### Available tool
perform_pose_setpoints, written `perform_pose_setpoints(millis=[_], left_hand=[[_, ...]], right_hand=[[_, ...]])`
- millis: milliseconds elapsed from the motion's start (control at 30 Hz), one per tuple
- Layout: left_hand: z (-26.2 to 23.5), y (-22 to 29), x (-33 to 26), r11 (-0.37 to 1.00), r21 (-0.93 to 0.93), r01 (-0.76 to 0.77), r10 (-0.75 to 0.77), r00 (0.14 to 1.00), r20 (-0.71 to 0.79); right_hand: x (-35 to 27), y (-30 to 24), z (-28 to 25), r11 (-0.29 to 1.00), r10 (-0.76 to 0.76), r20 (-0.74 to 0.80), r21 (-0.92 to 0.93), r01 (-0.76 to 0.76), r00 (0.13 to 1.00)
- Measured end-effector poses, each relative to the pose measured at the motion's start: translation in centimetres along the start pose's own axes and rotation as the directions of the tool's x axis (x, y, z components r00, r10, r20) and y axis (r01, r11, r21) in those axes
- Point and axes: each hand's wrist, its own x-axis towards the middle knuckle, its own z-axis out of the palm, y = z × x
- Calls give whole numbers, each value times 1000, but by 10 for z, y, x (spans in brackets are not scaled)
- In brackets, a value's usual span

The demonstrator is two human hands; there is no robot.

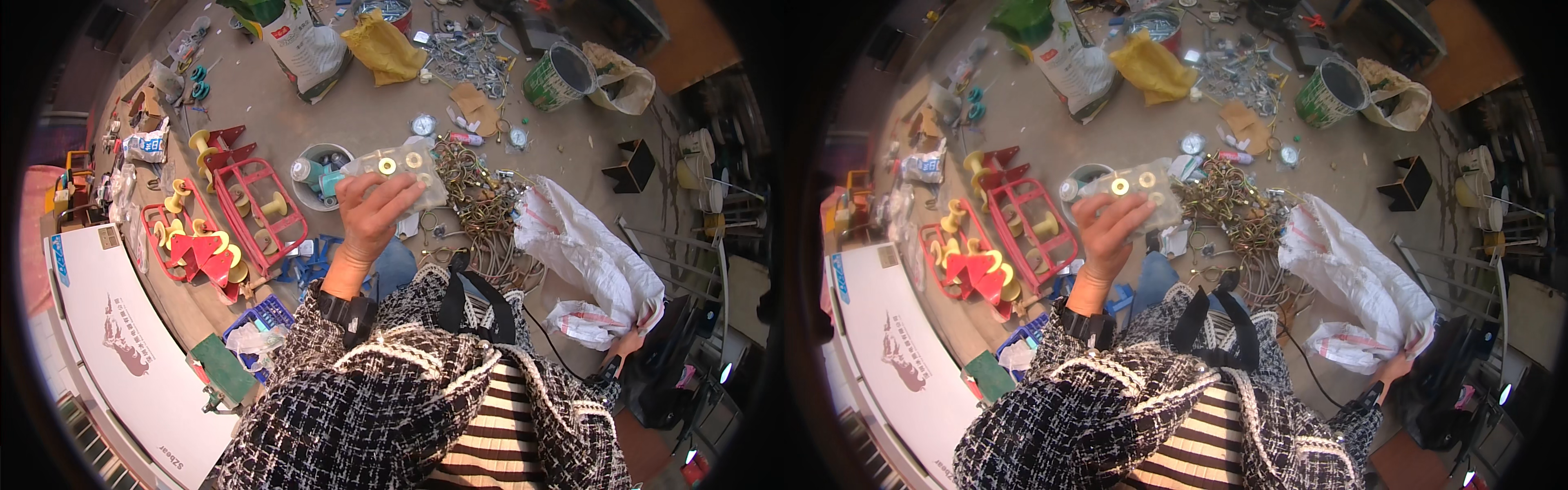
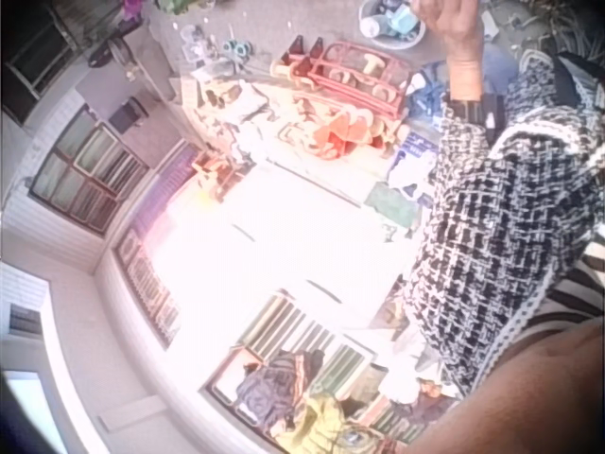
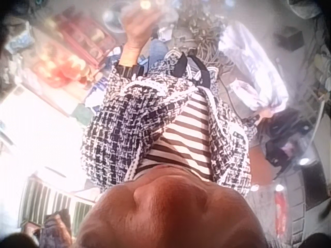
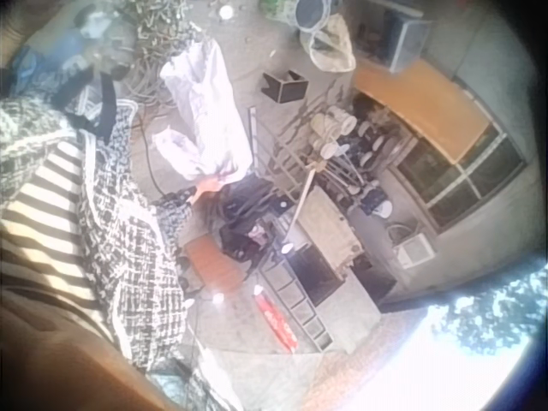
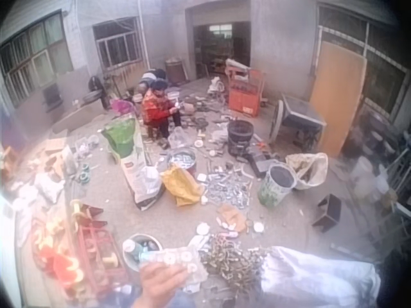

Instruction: The person picks up small hardware items from a cluttered floor, including a plastic bag of fittings, a small box, and a blue sponge. They examine each item briefly and place them into a white sack. The person moves around the workspace to gather items from different locations.

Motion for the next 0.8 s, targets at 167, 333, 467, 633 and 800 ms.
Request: perform_pose_setpoints(millis=[167,333,467,633,800], left_hand=[[-1,2,1,1000,2,-27,27,1000,2],[-1,2,3,999,-18,-28,28,1000,11],[2,1,3,911,-332,246,-241,969,55],[9,3,-1,62,-789,611,-692,596,407],[13,-6,-6,-458,-793,402,-684,410,603]], right_hand=[[21,40,-1,995,24,6,98,-25,1000],[23,50,-2,989,41,-6,141,-39,999],[20,34,3,990,37,-15,137,-35,999],[19,8,11,998,31,9,51,-32,999],[14,-17,15,999,34,31,-26,-33,999]])
